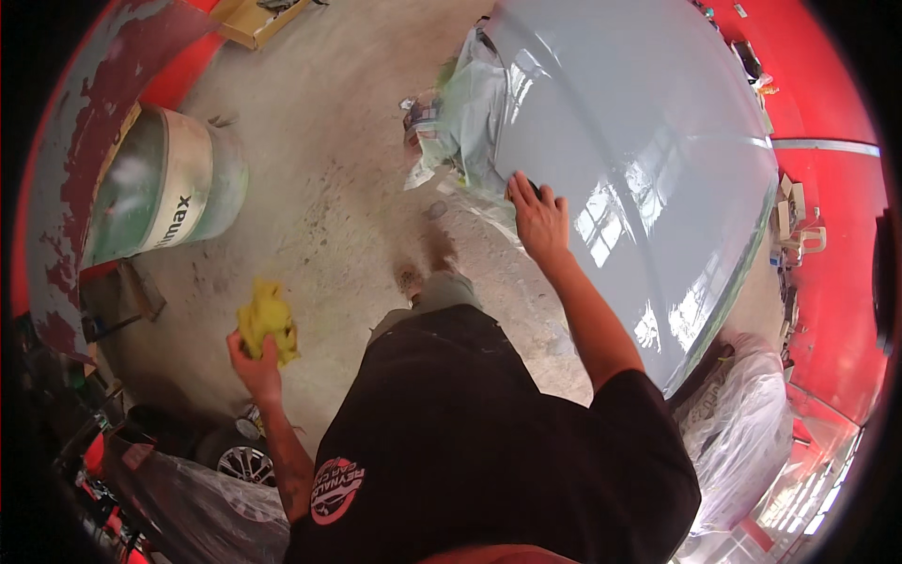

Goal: Wet sanding a car hood to smooth the finish during a paint or body repair process.

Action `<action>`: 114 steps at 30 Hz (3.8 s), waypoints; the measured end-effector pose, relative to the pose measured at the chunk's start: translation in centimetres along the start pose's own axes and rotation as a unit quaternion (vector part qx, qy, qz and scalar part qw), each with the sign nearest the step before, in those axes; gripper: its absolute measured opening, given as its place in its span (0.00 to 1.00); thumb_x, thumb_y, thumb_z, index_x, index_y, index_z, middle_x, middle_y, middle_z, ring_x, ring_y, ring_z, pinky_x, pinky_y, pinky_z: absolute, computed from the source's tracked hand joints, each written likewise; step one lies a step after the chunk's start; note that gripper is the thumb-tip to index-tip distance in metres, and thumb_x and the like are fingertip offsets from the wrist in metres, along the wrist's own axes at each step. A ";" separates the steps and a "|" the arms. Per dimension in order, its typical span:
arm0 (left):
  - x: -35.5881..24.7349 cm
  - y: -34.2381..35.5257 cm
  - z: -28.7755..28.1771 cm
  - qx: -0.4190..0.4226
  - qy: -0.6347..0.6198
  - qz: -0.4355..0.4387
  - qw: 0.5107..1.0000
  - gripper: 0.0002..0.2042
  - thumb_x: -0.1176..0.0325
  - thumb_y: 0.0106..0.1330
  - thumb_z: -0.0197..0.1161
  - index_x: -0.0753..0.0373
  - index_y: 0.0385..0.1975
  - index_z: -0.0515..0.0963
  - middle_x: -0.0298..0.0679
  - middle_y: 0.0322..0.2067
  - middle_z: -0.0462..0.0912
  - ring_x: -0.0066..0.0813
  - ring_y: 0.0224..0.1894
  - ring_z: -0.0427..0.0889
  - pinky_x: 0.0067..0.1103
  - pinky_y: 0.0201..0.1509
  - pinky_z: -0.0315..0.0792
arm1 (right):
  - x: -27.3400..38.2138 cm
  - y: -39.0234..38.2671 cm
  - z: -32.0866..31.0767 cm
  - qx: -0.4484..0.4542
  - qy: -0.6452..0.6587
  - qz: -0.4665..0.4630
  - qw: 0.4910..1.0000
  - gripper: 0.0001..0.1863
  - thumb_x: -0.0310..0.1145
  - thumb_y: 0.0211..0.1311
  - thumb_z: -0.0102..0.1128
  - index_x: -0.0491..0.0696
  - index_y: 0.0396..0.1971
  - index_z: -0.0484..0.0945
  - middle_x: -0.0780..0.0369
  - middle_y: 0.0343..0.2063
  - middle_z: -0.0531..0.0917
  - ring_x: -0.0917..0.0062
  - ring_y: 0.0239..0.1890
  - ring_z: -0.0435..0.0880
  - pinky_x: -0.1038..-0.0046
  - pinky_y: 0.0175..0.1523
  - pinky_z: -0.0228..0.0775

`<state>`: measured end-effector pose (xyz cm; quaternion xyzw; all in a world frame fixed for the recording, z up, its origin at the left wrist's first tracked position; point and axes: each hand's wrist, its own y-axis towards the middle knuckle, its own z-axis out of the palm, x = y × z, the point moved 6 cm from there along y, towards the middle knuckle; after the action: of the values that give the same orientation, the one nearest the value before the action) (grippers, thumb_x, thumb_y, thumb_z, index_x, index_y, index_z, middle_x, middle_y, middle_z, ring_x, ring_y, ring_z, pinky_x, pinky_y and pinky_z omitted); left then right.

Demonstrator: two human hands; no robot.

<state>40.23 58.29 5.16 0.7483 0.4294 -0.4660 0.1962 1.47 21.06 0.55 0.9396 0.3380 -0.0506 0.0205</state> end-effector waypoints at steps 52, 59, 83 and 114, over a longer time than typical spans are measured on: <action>0.6 40.1 -3.8 0.114 0.104 -0.074 0.985 0.13 0.70 0.67 0.63 0.68 0.46 0.70 0.37 0.43 0.76 0.26 0.44 0.74 0.23 0.51 0.70 | 2.1 6.6 0.2 -0.062 0.139 0.484 0.861 0.09 0.40 0.61 0.63 0.51 0.32 0.76 0.64 0.29 0.82 0.62 0.34 0.82 0.60 0.34 0.72; 1.0 39.1 -3.7 0.114 0.103 -0.085 0.984 0.13 0.70 0.67 0.63 0.68 0.45 0.70 0.38 0.44 0.76 0.27 0.44 0.74 0.24 0.52 0.70 | 1.9 7.9 0.0 -0.095 0.105 0.442 0.886 0.07 0.38 0.58 0.65 0.52 0.29 0.78 0.68 0.28 0.82 0.67 0.33 0.78 0.64 0.32 0.73; -1.6 38.5 -2.4 0.150 0.130 -0.047 0.979 0.11 0.72 0.66 0.63 0.67 0.43 0.70 0.36 0.40 0.74 0.24 0.41 0.71 0.22 0.50 0.67 | -5.3 17.9 0.1 0.018 0.159 0.442 0.883 0.11 0.44 0.59 0.62 0.53 0.35 0.83 0.65 0.33 0.85 0.65 0.45 0.79 0.62 0.46 0.74; 0.6 35.5 -2.0 0.107 0.162 -0.102 0.976 0.15 0.68 0.62 0.67 0.68 0.41 0.70 0.38 0.39 0.75 0.26 0.40 0.72 0.25 0.47 0.70 | -7.5 21.9 0.9 -0.092 0.155 0.371 0.911 0.11 0.43 0.55 0.66 0.54 0.33 0.84 0.67 0.34 0.83 0.64 0.45 0.75 0.63 0.50 0.68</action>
<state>70.70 40.30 1.87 0.7827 0.4772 -0.3996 -0.0054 9.58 -0.60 0.60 0.9873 -0.0324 0.1381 0.0720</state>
